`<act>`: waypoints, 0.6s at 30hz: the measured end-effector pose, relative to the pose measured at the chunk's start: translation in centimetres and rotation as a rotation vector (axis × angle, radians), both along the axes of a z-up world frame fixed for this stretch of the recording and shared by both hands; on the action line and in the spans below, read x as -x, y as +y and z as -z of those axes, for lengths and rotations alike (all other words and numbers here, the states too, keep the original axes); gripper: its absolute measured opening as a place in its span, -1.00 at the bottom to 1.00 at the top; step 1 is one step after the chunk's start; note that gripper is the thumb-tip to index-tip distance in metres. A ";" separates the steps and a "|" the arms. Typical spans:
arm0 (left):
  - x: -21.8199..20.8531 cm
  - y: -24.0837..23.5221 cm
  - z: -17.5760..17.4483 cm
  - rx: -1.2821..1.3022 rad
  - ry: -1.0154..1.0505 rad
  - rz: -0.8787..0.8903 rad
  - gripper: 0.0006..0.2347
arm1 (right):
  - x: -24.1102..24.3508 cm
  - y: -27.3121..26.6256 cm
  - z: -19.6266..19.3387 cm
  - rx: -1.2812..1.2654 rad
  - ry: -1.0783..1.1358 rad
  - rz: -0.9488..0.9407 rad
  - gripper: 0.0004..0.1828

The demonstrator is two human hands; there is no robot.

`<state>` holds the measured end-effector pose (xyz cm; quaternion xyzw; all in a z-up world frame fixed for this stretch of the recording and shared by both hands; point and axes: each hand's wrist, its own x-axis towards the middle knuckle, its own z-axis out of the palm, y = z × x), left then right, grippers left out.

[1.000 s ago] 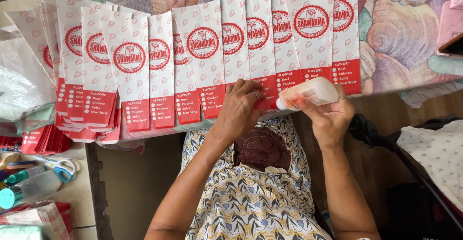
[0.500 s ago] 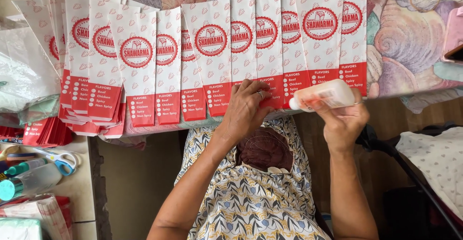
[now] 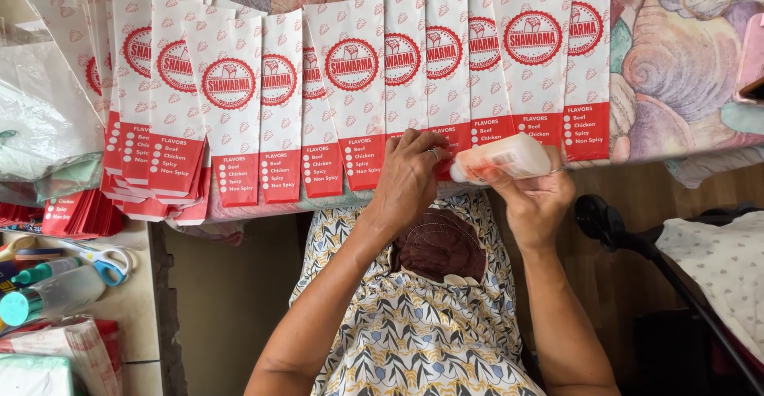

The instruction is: The person is organizing, aligning, and folding stacks of paper shawarma bags at a packaging station.

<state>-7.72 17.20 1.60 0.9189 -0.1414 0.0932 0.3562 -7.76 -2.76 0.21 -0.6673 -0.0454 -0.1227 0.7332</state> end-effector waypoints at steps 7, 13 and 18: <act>0.4 0.6 -1.2 0.032 -0.060 0.012 -0.81 | -0.5 -3.9 0.8 -0.038 -0.063 0.158 -0.50; 1.6 4.7 -1.1 -0.040 -0.088 -0.064 -0.91 | -0.7 -1.5 -0.1 -0.234 -0.043 0.117 -0.43; 2.7 5.9 -1.3 -0.086 0.036 -0.047 -0.83 | -0.6 1.9 0.5 -0.124 -0.002 -0.019 -0.55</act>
